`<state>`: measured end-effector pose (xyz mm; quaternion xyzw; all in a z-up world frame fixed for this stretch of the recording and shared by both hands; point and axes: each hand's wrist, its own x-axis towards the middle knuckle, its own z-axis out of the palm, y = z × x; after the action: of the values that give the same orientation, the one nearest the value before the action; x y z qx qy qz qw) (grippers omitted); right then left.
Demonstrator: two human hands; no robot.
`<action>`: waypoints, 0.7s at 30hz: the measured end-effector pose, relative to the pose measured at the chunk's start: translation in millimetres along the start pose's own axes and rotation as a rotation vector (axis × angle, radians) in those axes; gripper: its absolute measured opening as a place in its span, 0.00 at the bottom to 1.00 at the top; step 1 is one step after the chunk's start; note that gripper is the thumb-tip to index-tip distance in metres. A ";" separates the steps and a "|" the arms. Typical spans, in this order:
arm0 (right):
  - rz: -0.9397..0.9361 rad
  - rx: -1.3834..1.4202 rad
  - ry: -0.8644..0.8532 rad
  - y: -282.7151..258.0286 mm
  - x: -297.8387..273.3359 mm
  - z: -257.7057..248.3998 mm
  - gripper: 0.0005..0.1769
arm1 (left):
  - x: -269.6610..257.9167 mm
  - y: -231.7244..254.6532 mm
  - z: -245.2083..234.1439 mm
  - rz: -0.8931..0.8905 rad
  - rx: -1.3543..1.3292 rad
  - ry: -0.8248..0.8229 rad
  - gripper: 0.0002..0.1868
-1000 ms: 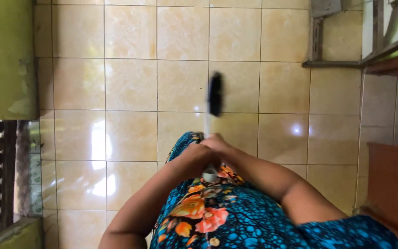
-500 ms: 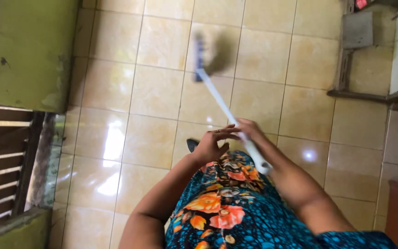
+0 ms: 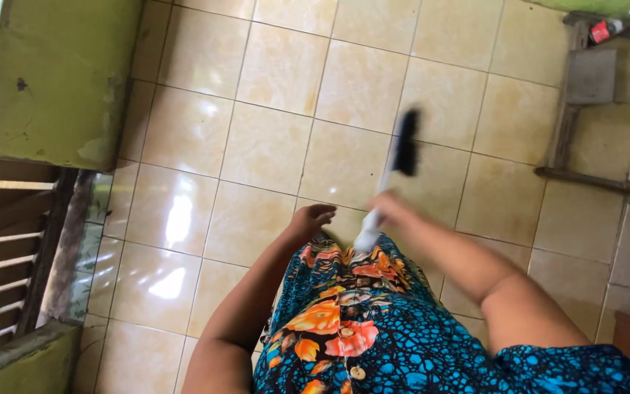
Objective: Sweep the tiled floor using a broom.
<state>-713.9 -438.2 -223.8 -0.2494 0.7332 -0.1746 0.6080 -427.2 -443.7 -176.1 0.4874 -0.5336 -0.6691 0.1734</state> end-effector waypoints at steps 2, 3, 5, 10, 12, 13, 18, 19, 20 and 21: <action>-0.019 -0.179 -0.137 -8.0 -14.5 88.5 0.12 | 1.8 -34.1 -18.5 -0.205 -0.203 0.008 0.20; -0.029 -0.272 -0.204 -7.9 -11.3 132.0 0.13 | 1.5 -41.7 -28.2 -0.326 -0.323 0.076 0.22; -0.038 -0.375 -0.277 -40.4 -31.1 185.6 0.15 | 5.0 -66.1 -48.6 -0.448 -0.453 0.152 0.24; -0.281 -0.180 -0.607 -135.7 -11.1 165.2 0.18 | 8.5 -39.0 -90.0 -0.318 -0.534 0.334 0.30; -0.234 -0.138 -0.574 -148.4 -31.1 124.3 0.23 | 20.3 -21.1 -86.4 -0.284 -0.538 0.276 0.30; -0.176 -0.093 -0.537 -150.5 -44.0 104.1 0.29 | 21.5 -14.5 -81.2 -0.261 -0.544 0.212 0.31; -0.090 -0.004 -0.246 -138.6 -62.5 -15.9 0.33 | 41.7 32.7 -42.1 -0.235 -0.502 0.040 0.31; -0.084 0.007 -0.133 -132.5 -61.3 -41.7 0.32 | 46.4 40.6 -31.8 -0.232 -0.487 -0.005 0.31; -0.084 0.004 -0.136 -130.9 -54.0 -59.2 0.32 | 49.6 44.1 -26.9 -0.233 -0.489 -0.001 0.31; -0.083 -0.037 -0.054 -131.2 -44.8 -75.6 0.26 | 54.8 48.0 -24.6 -0.239 -0.481 -0.031 0.31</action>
<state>-761.7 -522.8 -99.2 -0.2955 0.7086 -0.1790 0.6152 -445.9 -516.1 -158.2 0.4814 -0.3006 -0.7998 0.1957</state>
